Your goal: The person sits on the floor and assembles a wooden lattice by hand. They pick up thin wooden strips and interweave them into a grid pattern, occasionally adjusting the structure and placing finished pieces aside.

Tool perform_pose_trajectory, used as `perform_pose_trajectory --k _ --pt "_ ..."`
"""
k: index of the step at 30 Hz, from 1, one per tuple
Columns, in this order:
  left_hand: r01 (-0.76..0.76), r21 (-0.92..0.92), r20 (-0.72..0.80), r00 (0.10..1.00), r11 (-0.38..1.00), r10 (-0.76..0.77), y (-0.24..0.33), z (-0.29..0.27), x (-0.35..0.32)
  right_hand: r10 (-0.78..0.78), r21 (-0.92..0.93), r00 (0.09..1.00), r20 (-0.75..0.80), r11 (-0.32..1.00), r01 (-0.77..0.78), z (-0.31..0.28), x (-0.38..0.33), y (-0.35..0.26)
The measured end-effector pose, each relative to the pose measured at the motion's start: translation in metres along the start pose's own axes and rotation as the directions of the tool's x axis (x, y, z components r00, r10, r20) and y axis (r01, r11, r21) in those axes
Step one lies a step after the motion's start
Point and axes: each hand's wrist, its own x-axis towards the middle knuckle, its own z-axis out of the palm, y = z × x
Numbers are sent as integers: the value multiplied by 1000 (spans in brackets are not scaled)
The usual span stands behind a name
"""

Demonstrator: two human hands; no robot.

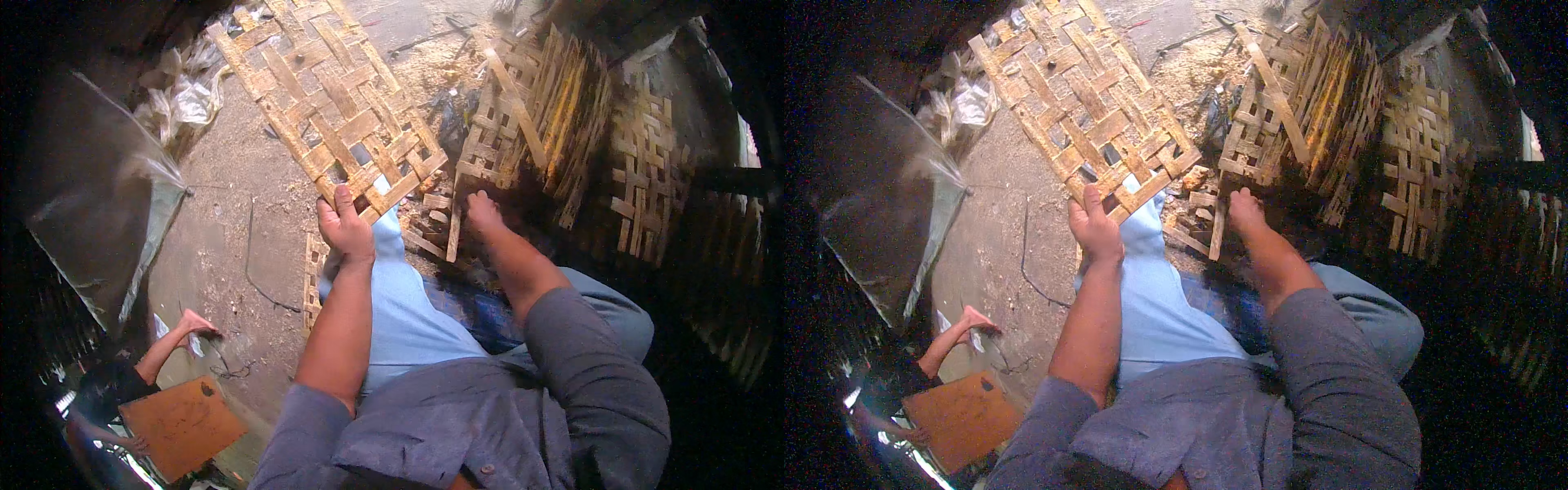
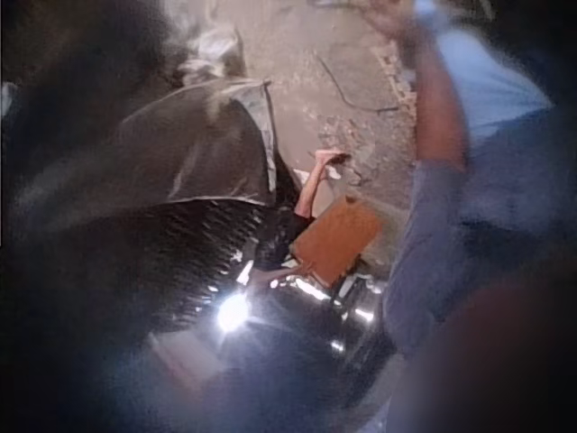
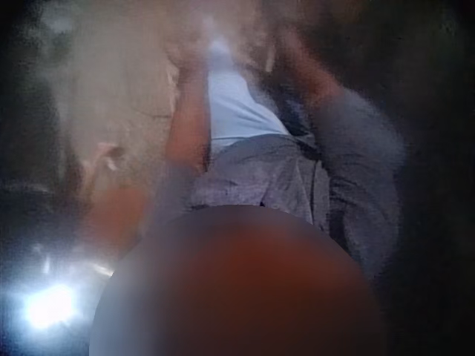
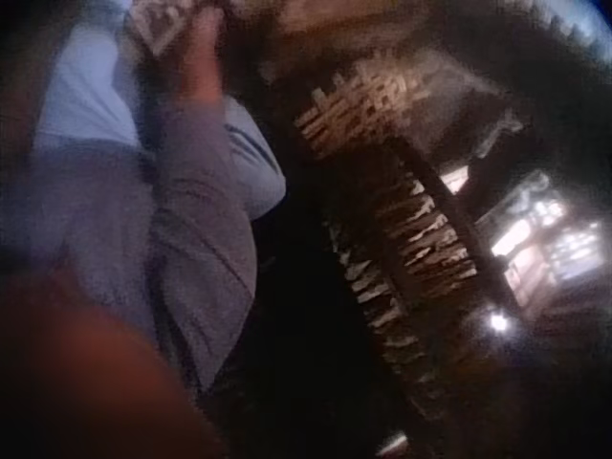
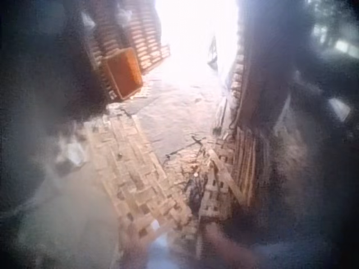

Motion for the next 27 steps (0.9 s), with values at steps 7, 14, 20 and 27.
perform_pose_trajectory --k 7,14,20,27 --pt "-19 -76 -48 999 997 16 1 14 -17 -172 485 978 119 870 94 -41 -46 65" --pt "-73 -145 18 997 987 76 41 16 -55 -253 392 910 -329 840 375 -141 -137 116" --pt "143 -342 447 894 929 27 97 24 -91 35 669 794 -607 562 487 -194 -150 148" --pt "422 -5 793 554 906 -253 97 83 -123 -257 917 882 -396 -52 396 -206 -195 125"
